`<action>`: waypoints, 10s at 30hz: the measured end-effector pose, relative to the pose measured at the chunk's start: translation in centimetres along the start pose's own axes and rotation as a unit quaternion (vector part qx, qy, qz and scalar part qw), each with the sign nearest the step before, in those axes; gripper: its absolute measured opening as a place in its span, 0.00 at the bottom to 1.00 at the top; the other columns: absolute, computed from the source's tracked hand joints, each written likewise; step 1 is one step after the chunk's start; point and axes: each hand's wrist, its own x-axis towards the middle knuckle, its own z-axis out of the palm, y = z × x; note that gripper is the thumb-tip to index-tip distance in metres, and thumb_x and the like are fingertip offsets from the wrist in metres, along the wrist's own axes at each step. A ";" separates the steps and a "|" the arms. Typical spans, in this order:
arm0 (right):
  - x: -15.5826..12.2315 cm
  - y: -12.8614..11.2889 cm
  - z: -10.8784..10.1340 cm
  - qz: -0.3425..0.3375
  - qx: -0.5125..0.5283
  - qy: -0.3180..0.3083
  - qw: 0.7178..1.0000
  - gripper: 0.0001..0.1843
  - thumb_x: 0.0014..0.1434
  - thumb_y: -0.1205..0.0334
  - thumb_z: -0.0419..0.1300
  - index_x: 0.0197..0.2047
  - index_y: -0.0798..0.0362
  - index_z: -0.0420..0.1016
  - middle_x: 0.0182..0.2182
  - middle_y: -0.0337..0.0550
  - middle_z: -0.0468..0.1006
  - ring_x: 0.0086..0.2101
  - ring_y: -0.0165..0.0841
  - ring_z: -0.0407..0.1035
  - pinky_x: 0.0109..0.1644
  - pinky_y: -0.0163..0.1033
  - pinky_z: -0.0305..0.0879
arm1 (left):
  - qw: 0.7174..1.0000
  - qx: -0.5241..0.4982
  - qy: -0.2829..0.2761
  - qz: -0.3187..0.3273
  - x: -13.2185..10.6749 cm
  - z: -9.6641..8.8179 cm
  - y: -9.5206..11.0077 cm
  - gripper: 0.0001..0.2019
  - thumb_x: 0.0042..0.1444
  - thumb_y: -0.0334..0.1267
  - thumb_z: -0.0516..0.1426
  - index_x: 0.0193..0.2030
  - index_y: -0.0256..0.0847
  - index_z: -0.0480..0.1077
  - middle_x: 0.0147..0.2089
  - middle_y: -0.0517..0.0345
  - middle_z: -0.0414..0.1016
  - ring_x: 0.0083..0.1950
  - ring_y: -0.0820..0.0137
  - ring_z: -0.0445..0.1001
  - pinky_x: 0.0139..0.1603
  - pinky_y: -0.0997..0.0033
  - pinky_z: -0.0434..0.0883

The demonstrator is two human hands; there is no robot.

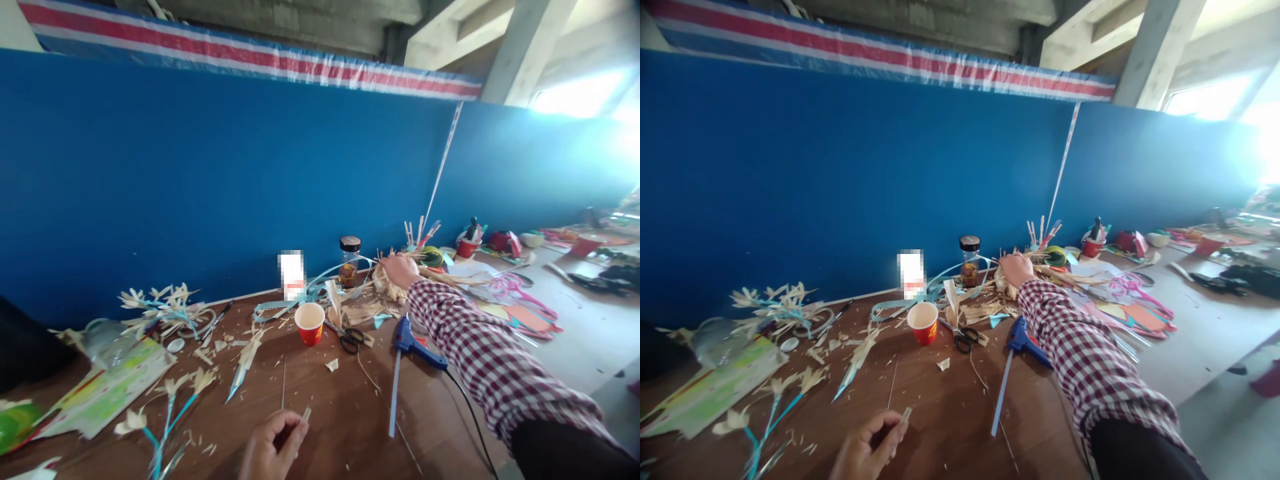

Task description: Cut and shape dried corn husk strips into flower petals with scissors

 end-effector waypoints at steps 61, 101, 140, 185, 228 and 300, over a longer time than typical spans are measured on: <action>-12.8 -14.1 -7.5 -0.122 0.612 0.037 0.781 0.13 0.63 0.57 0.50 0.32 0.50 0.73 0.20 0.35 0.69 0.19 0.26 0.61 0.19 0.31 0.58 | 0.996 -0.079 0.032 -0.037 -0.1 0.2 1.0 0.17 0.51 0.51 0.56 0.23 0.38 0.70 0.18 0.62 0.66 0.18 0.77 0.64 0.20 0.79 0.61; -17.6 -20.2 -0.5 -0.208 0.450 0.108 0.862 0.08 0.63 0.63 0.51 0.37 0.48 0.70 0.31 0.43 0.73 0.31 0.34 0.67 0.33 0.36 0.61 | 0.955 -0.259 0.124 -0.079 2.6 1.1 2.3 0.10 0.44 0.42 0.62 0.26 0.35 0.72 0.18 0.64 0.67 0.19 0.78 0.62 0.19 0.80 0.61; -17.8 -20.4 -0.6 -0.213 0.465 0.034 0.859 0.12 0.63 0.65 0.50 0.48 0.48 0.69 0.38 0.43 0.74 0.36 0.33 0.70 0.39 0.35 0.65 | 0.945 -0.297 0.087 -0.107 2.9 1.8 2.0 0.18 0.41 0.51 0.64 0.26 0.36 0.71 0.14 0.67 0.63 0.14 0.80 0.58 0.15 0.80 0.57; -17.8 -20.1 -1.2 -0.203 0.477 0.059 0.853 0.14 0.64 0.64 0.48 0.47 0.50 0.72 0.36 0.45 0.76 0.36 0.35 0.70 0.41 0.37 0.64 | 0.954 -0.261 0.091 -0.114 2.6 1.9 2.0 0.13 0.42 0.46 0.63 0.27 0.37 0.73 0.17 0.62 0.68 0.18 0.75 0.64 0.20 0.76 0.63; -17.7 -20.6 -0.3 -0.174 0.476 0.026 0.862 0.07 0.62 0.64 0.51 0.36 0.51 0.70 0.31 0.39 0.76 0.32 0.32 0.69 0.34 0.33 0.59 | 0.965 -0.237 0.071 -0.089 2.7 2.2 1.5 0.10 0.49 0.42 0.59 0.29 0.37 0.68 0.18 0.65 0.64 0.18 0.77 0.60 0.18 0.79 0.58; -16.7 -19.5 -0.7 -0.201 0.588 0.015 0.784 0.14 0.57 0.70 0.57 0.46 0.52 0.74 0.40 0.46 0.76 0.41 0.35 0.70 0.46 0.39 0.66 | 0.972 -0.201 0.066 -0.105 2.3 1.9 2.7 0.11 0.46 0.43 0.61 0.27 0.36 0.73 0.17 0.60 0.69 0.17 0.75 0.65 0.17 0.77 0.63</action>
